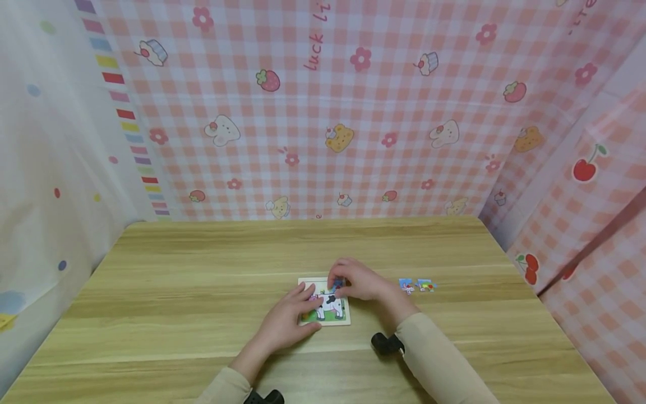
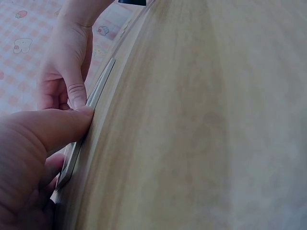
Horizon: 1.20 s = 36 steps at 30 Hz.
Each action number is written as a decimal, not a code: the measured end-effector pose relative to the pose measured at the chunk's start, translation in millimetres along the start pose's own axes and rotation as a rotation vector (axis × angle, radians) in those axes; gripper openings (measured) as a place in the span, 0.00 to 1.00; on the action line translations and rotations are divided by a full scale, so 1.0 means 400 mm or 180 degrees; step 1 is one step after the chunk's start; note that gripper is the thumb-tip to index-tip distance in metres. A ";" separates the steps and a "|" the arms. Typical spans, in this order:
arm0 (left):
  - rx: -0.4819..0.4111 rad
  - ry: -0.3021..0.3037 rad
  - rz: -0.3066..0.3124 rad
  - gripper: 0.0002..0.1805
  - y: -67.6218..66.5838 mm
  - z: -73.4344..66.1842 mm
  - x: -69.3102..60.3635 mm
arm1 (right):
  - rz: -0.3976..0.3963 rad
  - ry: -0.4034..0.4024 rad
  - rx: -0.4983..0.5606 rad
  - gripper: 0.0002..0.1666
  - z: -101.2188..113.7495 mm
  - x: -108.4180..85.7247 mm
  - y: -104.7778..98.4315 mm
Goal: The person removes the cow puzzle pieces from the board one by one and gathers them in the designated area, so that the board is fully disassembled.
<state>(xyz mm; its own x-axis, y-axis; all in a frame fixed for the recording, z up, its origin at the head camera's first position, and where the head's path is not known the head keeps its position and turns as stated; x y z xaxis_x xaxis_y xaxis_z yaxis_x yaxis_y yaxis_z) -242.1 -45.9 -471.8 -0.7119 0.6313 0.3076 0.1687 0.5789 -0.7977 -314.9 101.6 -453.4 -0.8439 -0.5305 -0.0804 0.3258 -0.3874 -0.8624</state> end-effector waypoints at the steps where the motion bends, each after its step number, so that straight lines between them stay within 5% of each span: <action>1: -0.0003 0.0003 -0.0004 0.28 0.000 0.000 0.000 | 0.0000 0.0025 0.0007 0.07 -0.001 0.000 0.000; 10: -0.0040 0.0051 -0.0036 0.28 -0.002 -0.004 -0.002 | -0.0050 0.0268 0.0219 0.14 -0.012 0.001 0.000; 36: -0.0002 0.0060 -0.0016 0.28 0.001 0.000 0.000 | -0.0290 0.0142 0.1233 0.10 -0.027 -0.033 -0.013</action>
<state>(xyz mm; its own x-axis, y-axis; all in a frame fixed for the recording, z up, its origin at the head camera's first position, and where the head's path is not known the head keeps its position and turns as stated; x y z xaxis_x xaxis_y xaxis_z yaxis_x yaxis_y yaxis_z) -242.0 -45.6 -472.2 -0.6999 0.6380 0.3212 0.1656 0.5823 -0.7959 -310.0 118.9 -453.1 -0.8917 -0.4508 -0.0413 0.3781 -0.6915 -0.6155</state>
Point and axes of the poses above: each hand's wrist, its own x-axis towards the middle knuckle, its own y-axis out of the palm, z = x × y, the point moved 7 cm from there along x, towards the middle knuckle, and after that the axes turned 14 degrees about y, right-handed, at the moved point
